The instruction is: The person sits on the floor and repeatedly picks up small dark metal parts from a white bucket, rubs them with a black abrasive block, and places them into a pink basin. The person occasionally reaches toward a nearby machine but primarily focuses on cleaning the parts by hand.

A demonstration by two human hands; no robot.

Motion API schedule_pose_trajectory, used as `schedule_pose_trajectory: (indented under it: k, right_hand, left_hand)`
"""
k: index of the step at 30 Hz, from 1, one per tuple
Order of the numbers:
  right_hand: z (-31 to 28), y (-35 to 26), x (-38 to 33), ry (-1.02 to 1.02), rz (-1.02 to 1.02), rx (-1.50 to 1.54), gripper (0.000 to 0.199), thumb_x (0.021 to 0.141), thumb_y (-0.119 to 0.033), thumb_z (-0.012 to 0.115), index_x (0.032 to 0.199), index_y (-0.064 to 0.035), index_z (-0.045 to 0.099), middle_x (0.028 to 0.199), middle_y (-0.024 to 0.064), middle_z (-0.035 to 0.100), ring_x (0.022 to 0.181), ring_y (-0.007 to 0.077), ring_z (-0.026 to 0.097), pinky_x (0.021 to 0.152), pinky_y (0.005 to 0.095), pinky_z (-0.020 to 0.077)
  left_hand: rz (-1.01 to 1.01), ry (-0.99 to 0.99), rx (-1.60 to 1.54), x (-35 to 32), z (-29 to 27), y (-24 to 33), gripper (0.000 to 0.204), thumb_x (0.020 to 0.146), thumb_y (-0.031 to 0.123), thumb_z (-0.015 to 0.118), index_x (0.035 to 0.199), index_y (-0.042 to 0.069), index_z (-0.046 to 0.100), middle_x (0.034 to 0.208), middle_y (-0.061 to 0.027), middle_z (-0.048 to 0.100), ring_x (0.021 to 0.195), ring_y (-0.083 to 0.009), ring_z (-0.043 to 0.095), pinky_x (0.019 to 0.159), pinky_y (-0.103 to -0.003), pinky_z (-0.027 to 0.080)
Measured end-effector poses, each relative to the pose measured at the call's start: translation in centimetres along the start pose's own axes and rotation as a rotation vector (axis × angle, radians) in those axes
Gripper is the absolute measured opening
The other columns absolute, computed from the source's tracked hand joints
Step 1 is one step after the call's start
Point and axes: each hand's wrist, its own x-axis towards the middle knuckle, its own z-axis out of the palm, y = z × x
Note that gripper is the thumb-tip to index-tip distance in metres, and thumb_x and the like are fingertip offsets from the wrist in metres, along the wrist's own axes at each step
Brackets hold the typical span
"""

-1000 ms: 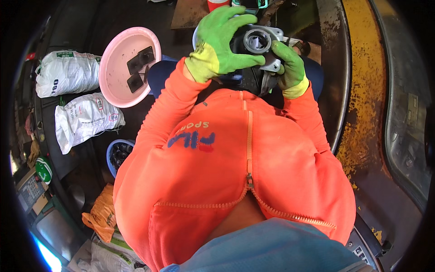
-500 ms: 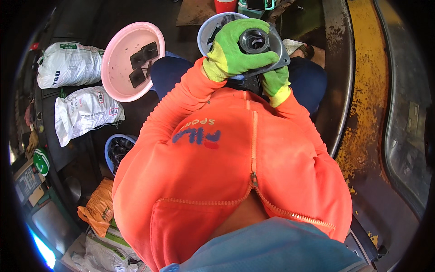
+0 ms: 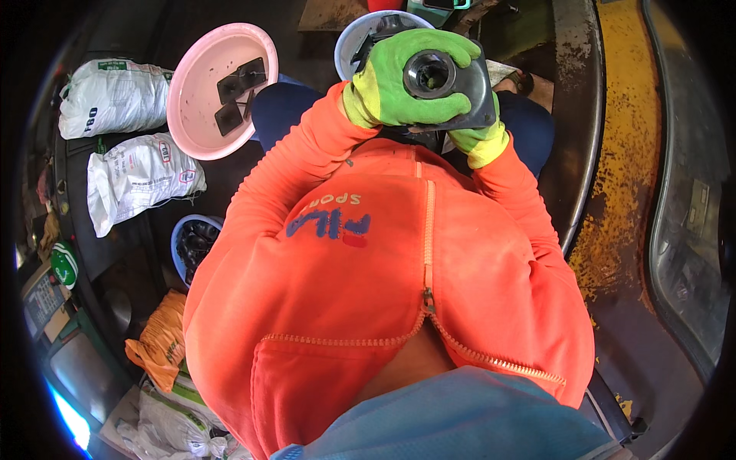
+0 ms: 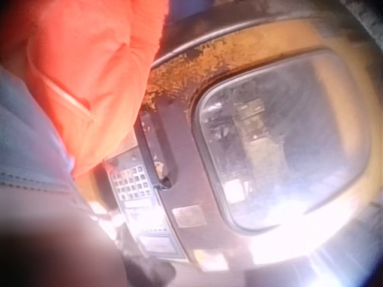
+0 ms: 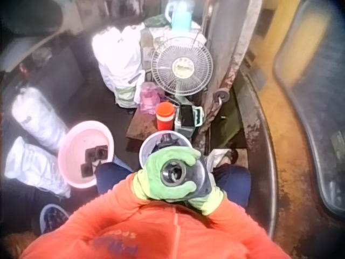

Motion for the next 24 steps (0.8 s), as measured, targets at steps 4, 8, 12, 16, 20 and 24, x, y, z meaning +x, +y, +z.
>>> schedule_pose_trajectory:
  k: [4,8,12,16,20,24]
  right_hand:
    - [-1.0,0.3,-0.2,-0.091,-0.105,-0.01,0.064,0.071,-0.024,0.085,0.125,-0.0064,0.055,0.117,0.0087,0.062,0.106,0.0223,0.061,0.088,0.034,0.051]
    - [-0.9,0.6,-0.2,-0.288,-0.05,0.101,0.049,0.084,-0.011,0.07,0.129,-0.0051,0.051,0.122,0.0077,0.058,0.111,0.0201,0.058,0.09,0.0322,0.0496]
    - [-0.1,1.4,-1.0,-0.223,0.215,0.569,0.065,0.074,-0.02,0.081,0.13,-0.0061,0.05,0.124,0.0082,0.059,0.113,0.0219,0.058,0.094,0.0337,0.0478]
    - [0.0,2.8,-2.2,-0.241,0.306,0.582,0.067,0.077,-0.016,0.078,0.134,-0.0072,0.046,0.13,0.0075,0.055,0.118,0.02,0.054,0.098,0.0334,0.046]
    - [1.3,3.7,-3.4,-0.181,0.34,0.721,0.066,0.078,-0.016,0.077,0.135,-0.0087,0.045,0.13,0.0064,0.054,0.119,0.0201,0.053,0.098,0.033,0.0455]
    - [2.2,3.0,-2.9,0.023,0.194,0.441,0.058,0.081,-0.019,0.074,0.132,-0.0094,0.049,0.128,0.0059,0.054,0.116,0.0207,0.053,0.098,0.0346,0.045]
  left_hand:
    - [-0.061,-0.1,-0.075,0.0,-0.5,-0.1,0.038,0.067,0.008,0.077,0.102,0.002,0.063,0.113,-0.0156,0.065,0.1,-0.0256,0.063,0.087,-0.036,0.05]
    - [-0.227,-0.228,-0.231,-0.2,-0.8,0.3,0.039,0.067,0.01,0.076,0.102,0.002,0.062,0.112,-0.0151,0.066,0.105,-0.0258,0.061,0.09,-0.037,0.048]
    - [-0.262,-0.327,-0.33,-0.1,-1.3,0.0,0.04,0.065,0.012,0.077,0.101,0.003,0.062,0.113,-0.016,0.065,0.109,-0.0285,0.06,0.092,-0.039,0.047]
    - [-0.239,-0.374,-0.387,-0.1,-1.4,-0.7,0.041,0.065,0.016,0.077,0.101,0.002,0.064,0.11,-0.0157,0.067,0.107,-0.0286,0.061,0.093,-0.038,0.047]
    - [-0.184,-0.448,-0.568,0.0,-0.8,-1.5,0.042,0.065,0.017,0.077,0.103,0.002,0.067,0.106,-0.0135,0.069,0.099,-0.0253,0.065,0.089,-0.036,0.05]
    - [-0.076,-0.591,-0.563,1.4,-1.3,-2.1,0.047,0.064,0.017,0.075,0.107,0.003,0.066,0.112,-0.0133,0.066,0.111,-0.0271,0.058,0.096,-0.037,0.044]
